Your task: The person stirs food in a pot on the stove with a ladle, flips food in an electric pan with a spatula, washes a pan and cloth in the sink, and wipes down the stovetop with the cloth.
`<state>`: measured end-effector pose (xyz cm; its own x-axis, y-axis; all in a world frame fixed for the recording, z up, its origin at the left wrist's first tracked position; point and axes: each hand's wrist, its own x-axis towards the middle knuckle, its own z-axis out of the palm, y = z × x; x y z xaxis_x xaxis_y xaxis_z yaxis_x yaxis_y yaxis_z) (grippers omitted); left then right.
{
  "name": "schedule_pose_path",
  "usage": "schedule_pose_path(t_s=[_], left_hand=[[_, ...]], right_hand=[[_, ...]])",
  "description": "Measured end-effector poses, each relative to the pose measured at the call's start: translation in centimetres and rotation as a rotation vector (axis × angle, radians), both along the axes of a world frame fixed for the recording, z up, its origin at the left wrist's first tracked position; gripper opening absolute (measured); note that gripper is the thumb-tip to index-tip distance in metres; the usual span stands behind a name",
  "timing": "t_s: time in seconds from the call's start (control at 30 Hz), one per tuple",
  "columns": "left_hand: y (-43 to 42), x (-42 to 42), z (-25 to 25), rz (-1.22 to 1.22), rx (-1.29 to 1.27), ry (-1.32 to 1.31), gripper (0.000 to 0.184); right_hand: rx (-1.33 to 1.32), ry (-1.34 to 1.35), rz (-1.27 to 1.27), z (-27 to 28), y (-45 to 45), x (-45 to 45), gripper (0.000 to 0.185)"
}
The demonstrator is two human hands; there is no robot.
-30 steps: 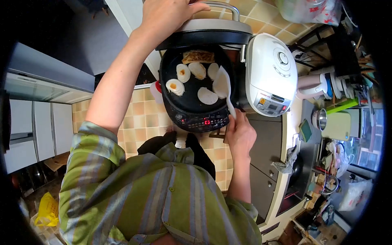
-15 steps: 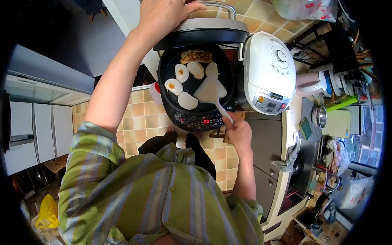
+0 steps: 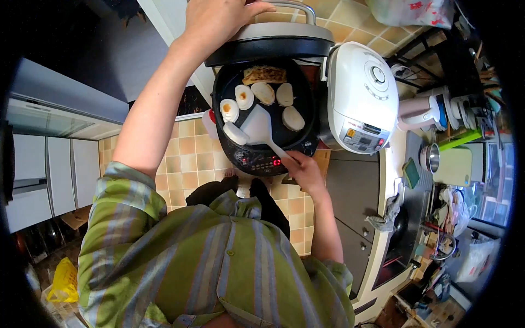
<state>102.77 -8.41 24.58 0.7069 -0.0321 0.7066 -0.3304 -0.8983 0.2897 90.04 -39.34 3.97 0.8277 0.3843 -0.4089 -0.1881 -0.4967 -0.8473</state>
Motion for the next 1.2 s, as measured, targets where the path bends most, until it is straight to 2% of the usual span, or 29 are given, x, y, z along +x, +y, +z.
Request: schedule_pose_path(t_s=[0.1,0.2,0.3,0.4,0.5,0.6,0.9,1.1,1.2], left_hand=[[0.1,0.1,0.0,0.006,0.01,-0.006,0.026],[0.4,0.1,-0.1,0.007,0.024,-0.012,0.026],[0.3,0.3,-0.3,0.01,0.027,-0.028,0.027],[0.2,0.2,-0.1,0.014,0.028,-0.011,0.026],[0.3,0.2,-0.2,0.017,0.027,-0.02,0.026],[0.0,0.2,-0.1,0.012,0.027,-0.002,0.025],[0.1,0.1,0.0,0.013,0.027,0.0,0.024],[0.1,0.0,0.0,-0.008,0.029,-0.005,0.025],[0.3,-0.1,0.0,-0.005,0.031,-0.006,0.025]], right_hand=[[-0.203,-0.272,0.055,0.9,0.3,-0.2,0.029],[-0.449,-0.575,0.104,4.6,1.2,-0.9,0.028],[-0.467,-0.716,0.065,5.7,1.4,-1.6,0.026],[-0.43,-0.739,0.015,6.7,1.8,-2.6,0.027],[-0.233,-0.821,0.068,6.0,2.2,-3.6,0.029],[-0.226,-0.825,0.147,5.1,2.9,-4.2,0.03],[-0.41,-0.806,-0.155,4.4,1.6,-2.6,0.027],[-0.52,-0.914,-0.032,2.6,2.8,-1.9,0.028],[-0.447,-0.897,-0.002,2.6,3.3,-3.3,0.028]])
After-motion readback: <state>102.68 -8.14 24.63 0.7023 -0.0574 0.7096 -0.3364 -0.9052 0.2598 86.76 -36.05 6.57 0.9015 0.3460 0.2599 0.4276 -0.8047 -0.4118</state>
